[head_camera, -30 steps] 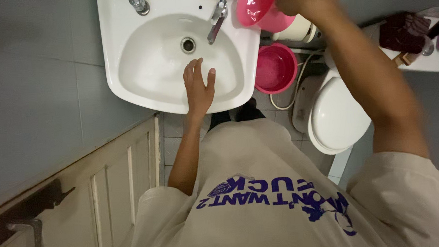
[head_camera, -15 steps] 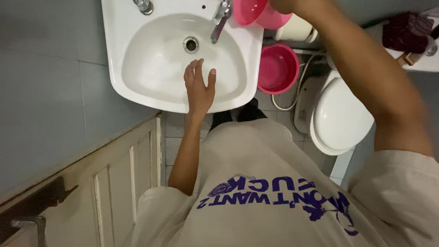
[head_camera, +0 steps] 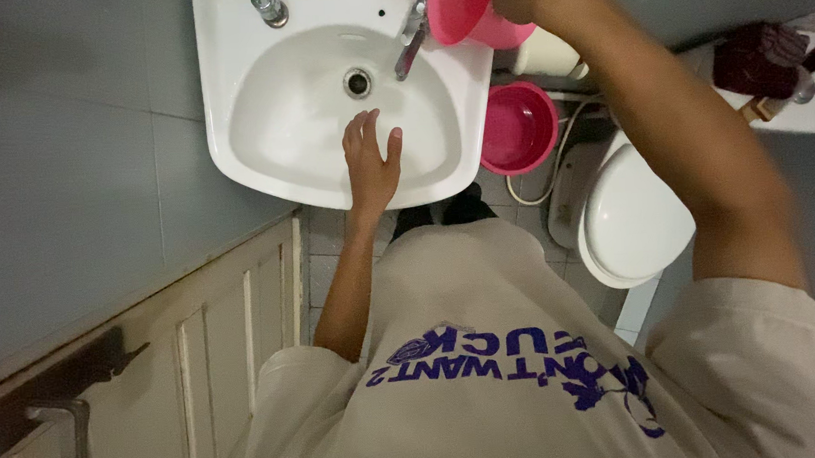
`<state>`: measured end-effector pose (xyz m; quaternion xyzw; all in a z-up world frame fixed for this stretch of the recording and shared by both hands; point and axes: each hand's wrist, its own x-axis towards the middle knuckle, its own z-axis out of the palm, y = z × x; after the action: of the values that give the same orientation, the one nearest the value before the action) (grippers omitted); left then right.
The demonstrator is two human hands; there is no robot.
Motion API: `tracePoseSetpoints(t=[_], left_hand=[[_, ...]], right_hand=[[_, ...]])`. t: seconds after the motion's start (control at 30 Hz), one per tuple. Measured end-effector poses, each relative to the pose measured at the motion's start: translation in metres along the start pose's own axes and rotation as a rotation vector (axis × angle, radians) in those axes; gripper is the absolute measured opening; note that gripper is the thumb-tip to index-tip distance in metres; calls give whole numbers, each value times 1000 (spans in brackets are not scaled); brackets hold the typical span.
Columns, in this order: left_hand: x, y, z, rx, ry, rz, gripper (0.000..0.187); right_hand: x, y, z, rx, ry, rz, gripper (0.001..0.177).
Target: The person uses a pink ladle to scoop water from a red bucket and pours it over their hands into a sink to wash them.
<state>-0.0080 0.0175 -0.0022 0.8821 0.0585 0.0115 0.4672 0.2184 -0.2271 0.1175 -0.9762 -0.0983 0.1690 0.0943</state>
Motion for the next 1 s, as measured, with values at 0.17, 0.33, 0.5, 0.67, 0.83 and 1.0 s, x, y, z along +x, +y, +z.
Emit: tracePoseSetpoints(t=[0.17, 0.33, 0.5, 0.67, 0.83, 1.0], left_hand=[[0, -3, 0, 0, -4, 18, 56], [0, -5, 1, 13, -15, -5, 57], [-2, -4, 1, 9, -7, -3, 57], [0, -7, 3, 34, -16, -2, 56], [-5, -3, 1, 22, 8, 0, 55], [-5, -3, 2, 41, 4, -2, 55]], right_hand=[[-7, -7, -2, 45, 3, 70, 25], [8, 0, 13, -45, 21, -20, 21], [13, 2, 22, -72, -9, -35, 23], [15, 1, 34, -116, 30, -133, 20], [0, -9, 24, -85, -8, -147, 20], [-2, -20, 22, -174, -74, -182, 22]])
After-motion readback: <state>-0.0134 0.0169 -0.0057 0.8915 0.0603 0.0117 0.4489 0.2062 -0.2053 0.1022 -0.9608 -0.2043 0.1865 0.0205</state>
